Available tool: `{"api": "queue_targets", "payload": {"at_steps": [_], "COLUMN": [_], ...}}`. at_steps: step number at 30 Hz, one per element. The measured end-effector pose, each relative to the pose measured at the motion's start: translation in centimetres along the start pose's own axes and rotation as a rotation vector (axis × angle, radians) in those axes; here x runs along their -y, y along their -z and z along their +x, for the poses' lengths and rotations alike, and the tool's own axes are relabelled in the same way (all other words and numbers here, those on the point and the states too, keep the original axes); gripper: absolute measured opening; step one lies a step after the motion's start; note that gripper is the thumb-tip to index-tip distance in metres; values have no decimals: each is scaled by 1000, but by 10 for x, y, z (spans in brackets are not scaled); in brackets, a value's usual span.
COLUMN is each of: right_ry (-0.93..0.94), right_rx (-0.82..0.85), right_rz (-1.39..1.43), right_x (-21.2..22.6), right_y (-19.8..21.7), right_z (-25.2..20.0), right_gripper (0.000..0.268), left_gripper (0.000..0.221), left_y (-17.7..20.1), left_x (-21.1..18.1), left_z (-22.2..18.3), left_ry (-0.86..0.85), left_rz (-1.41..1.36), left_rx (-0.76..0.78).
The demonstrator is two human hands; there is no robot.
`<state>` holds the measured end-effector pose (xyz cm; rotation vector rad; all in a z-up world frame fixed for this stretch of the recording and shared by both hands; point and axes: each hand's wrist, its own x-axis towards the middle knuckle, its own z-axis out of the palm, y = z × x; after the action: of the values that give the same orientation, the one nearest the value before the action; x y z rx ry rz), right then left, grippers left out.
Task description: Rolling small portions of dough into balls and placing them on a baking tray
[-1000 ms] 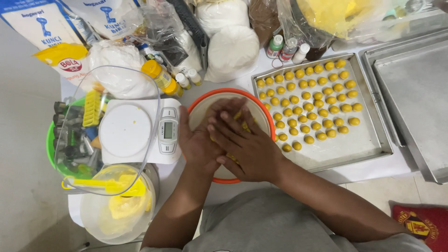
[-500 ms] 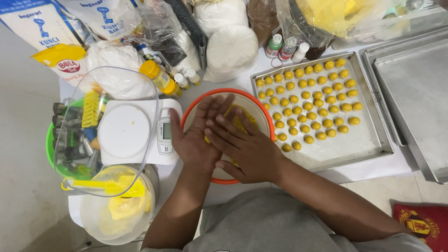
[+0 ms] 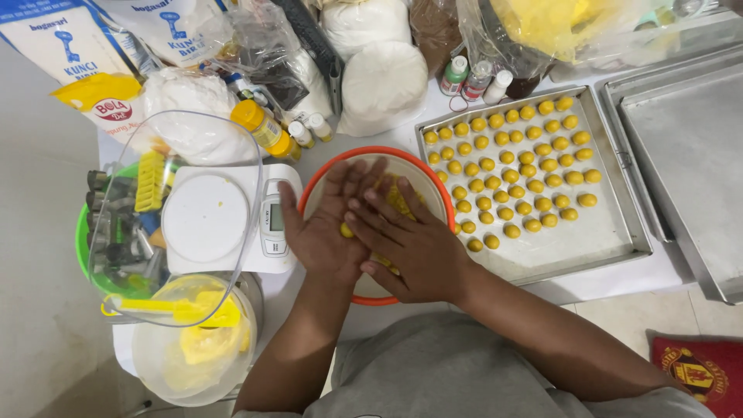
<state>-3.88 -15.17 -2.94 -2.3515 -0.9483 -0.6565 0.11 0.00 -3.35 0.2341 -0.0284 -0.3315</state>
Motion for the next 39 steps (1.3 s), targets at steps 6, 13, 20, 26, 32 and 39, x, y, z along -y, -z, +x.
{"api": "queue_targets", "payload": {"at_steps": [6, 13, 20, 26, 32, 39], "right_ry": [147, -59, -152, -209, -192, -250], "right_rx": [-11, -62, -157, -256, -281, -322], "right_rz": [170, 14, 97, 158, 193, 354], "right_x": [5, 2, 3, 5, 7, -6], "right_y": [1, -2, 1, 2, 6, 50], "right_z": [-4, -1, -1, 2, 4, -9], "right_gripper": [51, 57, 44, 29, 20, 21], "left_gripper": [84, 89, 79, 72, 61, 46], "left_y": [-7, -8, -12, -22, -19, -15], "left_x": [-2, 8, 12, 16, 13, 1], "left_z": [2, -2, -4, -8, -10, -22], "left_ry": [76, 35, 69, 74, 67, -12], "left_rz": [11, 134, 243, 323, 434, 808], "left_rx": [-25, 16, 28, -2, 35, 53]}}
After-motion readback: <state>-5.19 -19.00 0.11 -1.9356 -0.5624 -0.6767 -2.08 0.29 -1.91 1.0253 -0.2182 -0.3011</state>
